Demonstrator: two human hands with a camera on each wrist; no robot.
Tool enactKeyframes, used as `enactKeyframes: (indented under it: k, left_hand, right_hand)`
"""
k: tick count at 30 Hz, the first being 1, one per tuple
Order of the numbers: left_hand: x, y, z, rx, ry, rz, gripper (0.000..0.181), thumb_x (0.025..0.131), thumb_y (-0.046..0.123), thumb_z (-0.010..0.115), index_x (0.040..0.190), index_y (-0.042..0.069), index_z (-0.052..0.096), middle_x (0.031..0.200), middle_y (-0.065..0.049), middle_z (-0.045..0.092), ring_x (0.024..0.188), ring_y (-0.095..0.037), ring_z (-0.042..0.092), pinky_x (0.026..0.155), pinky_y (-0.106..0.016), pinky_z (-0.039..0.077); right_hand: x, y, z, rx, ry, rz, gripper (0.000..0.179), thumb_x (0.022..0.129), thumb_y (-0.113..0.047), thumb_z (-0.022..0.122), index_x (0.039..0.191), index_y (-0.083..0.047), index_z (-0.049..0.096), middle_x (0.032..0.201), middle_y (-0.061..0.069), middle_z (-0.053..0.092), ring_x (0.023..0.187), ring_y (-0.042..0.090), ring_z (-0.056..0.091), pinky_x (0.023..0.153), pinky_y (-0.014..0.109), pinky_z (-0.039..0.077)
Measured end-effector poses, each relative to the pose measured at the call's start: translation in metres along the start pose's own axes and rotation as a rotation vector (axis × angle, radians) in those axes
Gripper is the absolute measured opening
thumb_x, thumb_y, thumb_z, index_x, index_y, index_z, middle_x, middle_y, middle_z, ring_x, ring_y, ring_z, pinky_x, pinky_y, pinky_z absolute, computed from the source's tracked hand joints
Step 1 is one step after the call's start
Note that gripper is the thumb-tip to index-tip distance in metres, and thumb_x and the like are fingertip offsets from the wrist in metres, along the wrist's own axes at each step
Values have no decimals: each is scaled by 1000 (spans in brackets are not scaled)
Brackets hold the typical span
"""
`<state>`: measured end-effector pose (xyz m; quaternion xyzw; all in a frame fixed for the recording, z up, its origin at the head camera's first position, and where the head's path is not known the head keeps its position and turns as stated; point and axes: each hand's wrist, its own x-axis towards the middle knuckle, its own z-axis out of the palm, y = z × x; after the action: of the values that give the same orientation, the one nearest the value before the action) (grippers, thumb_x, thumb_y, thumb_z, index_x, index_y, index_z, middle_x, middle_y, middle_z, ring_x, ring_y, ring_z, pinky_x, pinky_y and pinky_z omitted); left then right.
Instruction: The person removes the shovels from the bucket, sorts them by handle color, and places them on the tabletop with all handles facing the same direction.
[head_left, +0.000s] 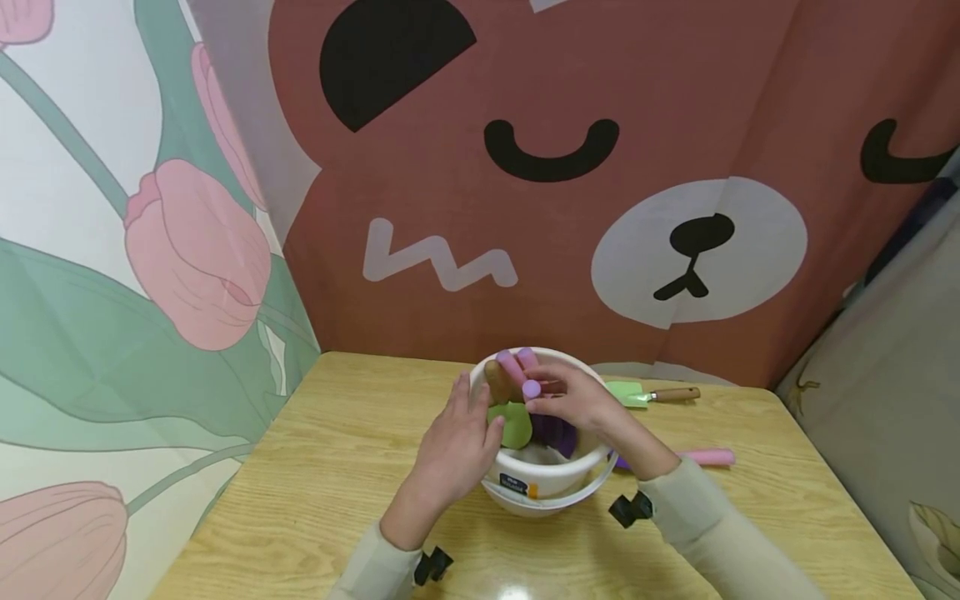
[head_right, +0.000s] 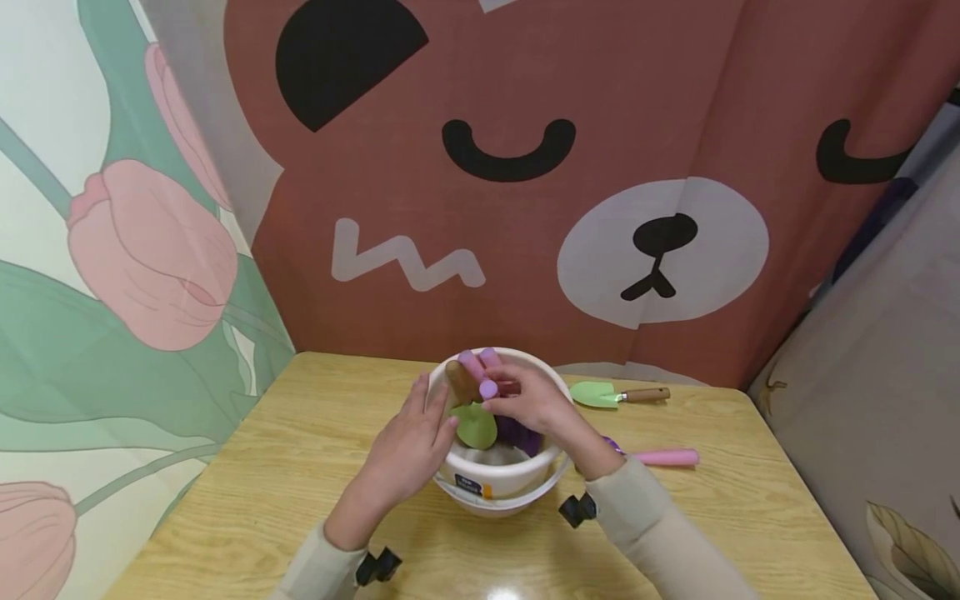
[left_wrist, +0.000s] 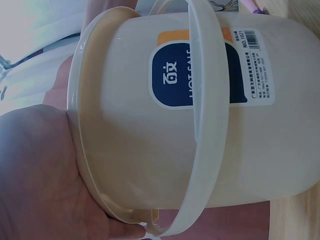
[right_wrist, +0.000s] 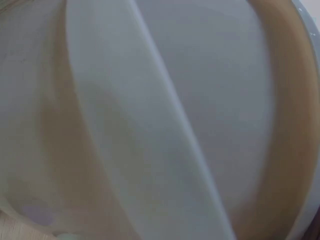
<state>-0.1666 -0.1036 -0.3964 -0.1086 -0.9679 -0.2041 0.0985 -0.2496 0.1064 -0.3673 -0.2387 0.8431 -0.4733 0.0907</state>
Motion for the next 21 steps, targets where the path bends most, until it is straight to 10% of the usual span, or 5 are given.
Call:
enactKeyframes:
  k: [21]
  left_hand:
    - [0,2,-1,2,-32,-12,62,108,43,36,157,4,36,167,-23,13,155,-34,14,116,-52,36]
  right_hand:
    - [-7,-3,-2,29,189,82,37,94,-27,73,128,-12,68,115,8,73,115,25,64,103,47,48]
